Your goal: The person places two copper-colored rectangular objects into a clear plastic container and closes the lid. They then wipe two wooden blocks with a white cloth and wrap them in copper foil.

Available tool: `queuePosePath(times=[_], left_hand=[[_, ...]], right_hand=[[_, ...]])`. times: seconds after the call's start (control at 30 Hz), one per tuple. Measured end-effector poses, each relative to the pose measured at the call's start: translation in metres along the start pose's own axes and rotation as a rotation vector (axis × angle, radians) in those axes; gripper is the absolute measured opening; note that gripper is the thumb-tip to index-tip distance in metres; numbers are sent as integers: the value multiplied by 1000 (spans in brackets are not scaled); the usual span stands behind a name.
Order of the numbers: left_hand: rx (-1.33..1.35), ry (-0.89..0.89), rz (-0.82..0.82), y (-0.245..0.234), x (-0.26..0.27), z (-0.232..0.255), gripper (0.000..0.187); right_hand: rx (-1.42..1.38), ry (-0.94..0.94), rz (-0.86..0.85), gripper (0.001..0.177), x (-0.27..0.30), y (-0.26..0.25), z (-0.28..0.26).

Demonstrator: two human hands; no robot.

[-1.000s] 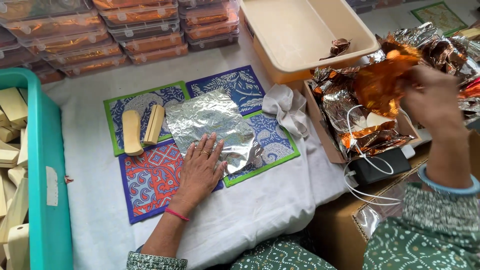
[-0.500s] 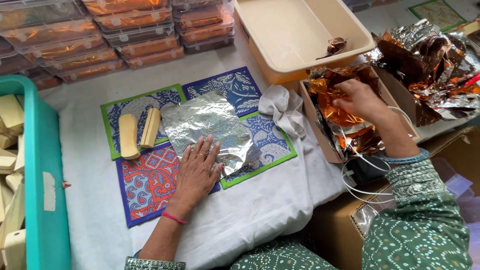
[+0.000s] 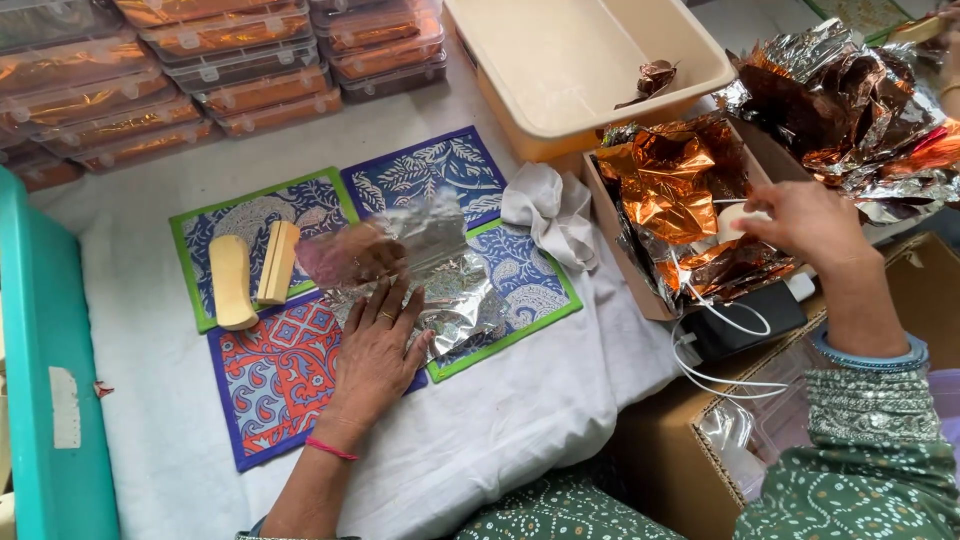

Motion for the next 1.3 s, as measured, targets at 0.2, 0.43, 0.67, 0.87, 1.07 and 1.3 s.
queuePosePath(times=[0.2,0.43,0.67,0.87,1.07,1.3], left_hand=[[36,21,72,-1,4,0,59],[164,5,81,-9,7,0,47],[280,-41,88,-7,10,-4,32],[214,98,219,-39,6,10,35],[304,-12,152,-15,12,-1,29],[265,-18,149,-11,10,-5,31]], right_hand=[[175,-18,-36,75,-8,39,8],[253,14,0,76,-5,57,-1],[220,-13,103,110,-23,84,25],[346,-71,55,113,19,17,-56],[535,-232,53,95,9,28,-60],[427,-130,-198,107,1,-19,-56]])
Point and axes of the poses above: each hand's wrist, its own x-axis away from the middle knuckle, its own y-axis out of the palm, z = x × y, the point moved 5 cm from there along -x, towards the middle knuckle, and after that the axes turned 10 degrees about -y, right-handed, at the moved point
